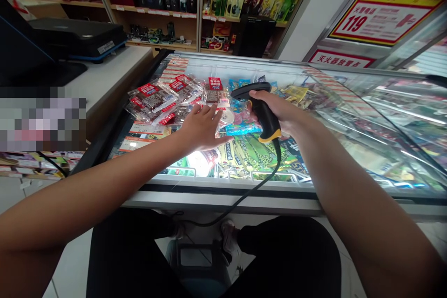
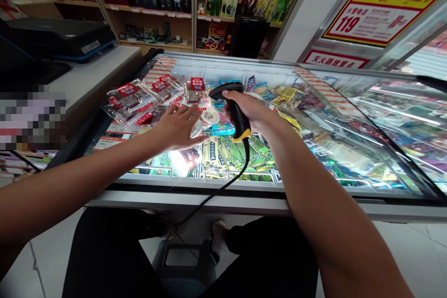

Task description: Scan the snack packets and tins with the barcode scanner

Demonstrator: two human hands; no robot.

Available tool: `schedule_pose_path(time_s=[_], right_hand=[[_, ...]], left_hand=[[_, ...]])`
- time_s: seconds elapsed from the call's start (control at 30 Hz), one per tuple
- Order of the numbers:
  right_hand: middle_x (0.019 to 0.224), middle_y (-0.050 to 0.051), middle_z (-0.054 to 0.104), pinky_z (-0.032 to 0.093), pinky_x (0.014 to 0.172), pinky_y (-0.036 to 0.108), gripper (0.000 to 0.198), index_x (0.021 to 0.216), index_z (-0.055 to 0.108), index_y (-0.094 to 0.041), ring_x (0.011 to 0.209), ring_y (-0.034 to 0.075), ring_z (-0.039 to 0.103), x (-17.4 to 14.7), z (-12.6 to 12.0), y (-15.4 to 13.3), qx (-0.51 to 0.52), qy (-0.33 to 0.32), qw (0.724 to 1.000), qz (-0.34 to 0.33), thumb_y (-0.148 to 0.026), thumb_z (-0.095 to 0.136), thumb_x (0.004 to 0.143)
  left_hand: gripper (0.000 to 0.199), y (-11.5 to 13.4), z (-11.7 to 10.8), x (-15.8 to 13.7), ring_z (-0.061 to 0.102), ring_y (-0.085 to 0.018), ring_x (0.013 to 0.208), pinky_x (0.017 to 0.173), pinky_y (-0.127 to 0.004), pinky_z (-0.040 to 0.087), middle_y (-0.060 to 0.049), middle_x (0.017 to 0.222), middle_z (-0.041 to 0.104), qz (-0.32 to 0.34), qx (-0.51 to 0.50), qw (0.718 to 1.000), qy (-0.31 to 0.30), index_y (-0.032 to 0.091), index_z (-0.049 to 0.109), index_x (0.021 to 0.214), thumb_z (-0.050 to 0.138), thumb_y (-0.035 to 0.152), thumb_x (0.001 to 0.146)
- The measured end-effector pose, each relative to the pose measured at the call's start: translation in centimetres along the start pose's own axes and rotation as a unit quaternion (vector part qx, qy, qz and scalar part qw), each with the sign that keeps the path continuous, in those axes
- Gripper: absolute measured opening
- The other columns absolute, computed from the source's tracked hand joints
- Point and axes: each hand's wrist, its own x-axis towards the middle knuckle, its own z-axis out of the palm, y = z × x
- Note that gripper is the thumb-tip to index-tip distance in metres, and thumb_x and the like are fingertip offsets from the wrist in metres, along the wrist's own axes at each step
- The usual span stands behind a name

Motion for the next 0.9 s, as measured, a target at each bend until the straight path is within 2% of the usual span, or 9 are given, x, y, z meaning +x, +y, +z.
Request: schedule_pose_path(time_s=[0.1, 0.2, 0.37, 0.57, 0.67, 0.73, 0.8, 0.87, 0.9], right_hand=[[0.072, 0.009, 0.063, 0.050, 0.051, 0.035, 0.037, 0.087, 0.067, -0.024, 0.060, 0.022, 0.057, 0.1, -0.4, 0.0, 0.025, -0.025, 0.999, 0.014, -0.061, 0.067, 0.088], [0.074, 0.009, 0.060, 0.044, 0.048, 0.030, 0.038, 0.076, 0.064, -0.021, 0.058, 0.017, 0.051, -0.2, -0.3, -0.5, 0.052, -0.035, 0.997, 0.050, -0.055, 0.063, 0.094], [0.078, 0.010, 0.062, 0.049, 0.056, 0.031, 0.038, 0.074, 0.062, -0.022, 0.061, 0.018, 0.054, -1.2, 0.1, -1.6, 0.047, -0.013, 0.998, 0.043, -0.049, 0.056, 0.099], [0.072, 0.007, 0.057, 0.048, 0.057, 0.032, 0.040, 0.071, 0.059, -0.023, 0.057, 0.017, 0.050, -1.8, 0.2, -2.0, 0.027, -0.035, 0.999, 0.033, -0.050, 0.051, 0.100], [0.074, 0.009, 0.061, 0.052, 0.061, 0.033, 0.039, 0.073, 0.060, -0.024, 0.062, 0.019, 0.057, -1.6, -0.1, -1.8, 0.022, -0.031, 0.999, 0.031, -0.053, 0.053, 0.098], [0.078, 0.010, 0.066, 0.055, 0.064, 0.035, 0.037, 0.080, 0.064, -0.024, 0.070, 0.023, 0.065, -1.2, -0.5, -1.4, -0.002, -0.002, 1.000, 0.016, -0.057, 0.057, 0.096], [0.080, 0.011, 0.069, 0.057, 0.067, 0.037, 0.039, 0.089, 0.068, -0.024, 0.077, 0.028, 0.069, -0.7, -1.2, -0.8, -0.068, 0.069, 0.995, -0.009, -0.062, 0.062, 0.092], [0.078, 0.011, 0.068, 0.056, 0.068, 0.041, 0.048, 0.095, 0.071, -0.022, 0.080, 0.031, 0.071, -0.1, -1.9, -0.1, -0.164, 0.143, 0.976, -0.020, -0.069, 0.063, 0.090], [0.077, 0.012, 0.068, 0.056, 0.069, 0.044, 0.053, 0.096, 0.072, -0.021, 0.079, 0.033, 0.070, 0.2, -2.2, 0.2, -0.211, 0.159, 0.964, -0.019, -0.072, 0.061, 0.089]], left_hand=[[0.098, 0.1, -0.3, 0.0, 0.030, -0.039, 0.157, 0.126, -0.055, 0.020, -0.018, 0.174, 0.029, -0.010, 0.004, 1.000, -0.013, 0.011, 0.031, 0.166, 0.023, 0.081, 0.098], [0.101, 0.2, -0.5, -0.1, 0.031, -0.038, 0.157, 0.127, -0.053, 0.019, -0.019, 0.174, 0.028, -0.021, 0.009, 0.999, -0.023, 0.009, 0.031, 0.166, 0.020, 0.082, 0.097], [0.104, 0.2, -0.4, -0.1, 0.034, -0.041, 0.155, 0.127, -0.054, 0.020, -0.020, 0.174, 0.028, -0.032, 0.014, 0.999, -0.020, 0.009, 0.031, 0.166, 0.018, 0.084, 0.096], [0.103, 0.1, -0.3, 0.0, 0.029, -0.042, 0.158, 0.128, -0.058, 0.016, -0.020, 0.175, 0.024, -0.043, 0.001, 0.998, -0.035, 0.010, 0.027, 0.168, 0.019, 0.083, 0.096], [0.103, 0.0, -0.3, 0.1, 0.027, -0.043, 0.159, 0.127, -0.059, 0.016, -0.019, 0.175, 0.023, -0.049, -0.004, 0.998, -0.035, 0.011, 0.026, 0.168, 0.021, 0.084, 0.096], [0.103, 0.0, -0.2, 0.1, 0.027, -0.042, 0.159, 0.127, -0.059, 0.017, -0.019, 0.175, 0.023, -0.054, -0.007, 0.998, -0.034, 0.011, 0.027, 0.168, 0.021, 0.084, 0.096], [0.104, 0.0, -0.2, 0.1, 0.029, -0.042, 0.158, 0.127, -0.058, 0.019, -0.020, 0.174, 0.025, -0.056, -0.005, 0.998, -0.030, 0.009, 0.028, 0.167, 0.021, 0.084, 0.095], [0.105, 0.1, -0.2, 0.0, 0.032, -0.043, 0.156, 0.126, -0.058, 0.020, -0.023, 0.173, 0.027, -0.055, 0.002, 0.998, -0.022, 0.005, 0.031, 0.166, 0.023, 0.083, 0.096], [0.104, 0.1, -0.2, 0.0, 0.033, -0.044, 0.155, 0.126, -0.059, 0.020, -0.024, 0.172, 0.028, -0.054, 0.004, 0.998, -0.019, 0.004, 0.032, 0.165, 0.023, 0.082, 0.096]])
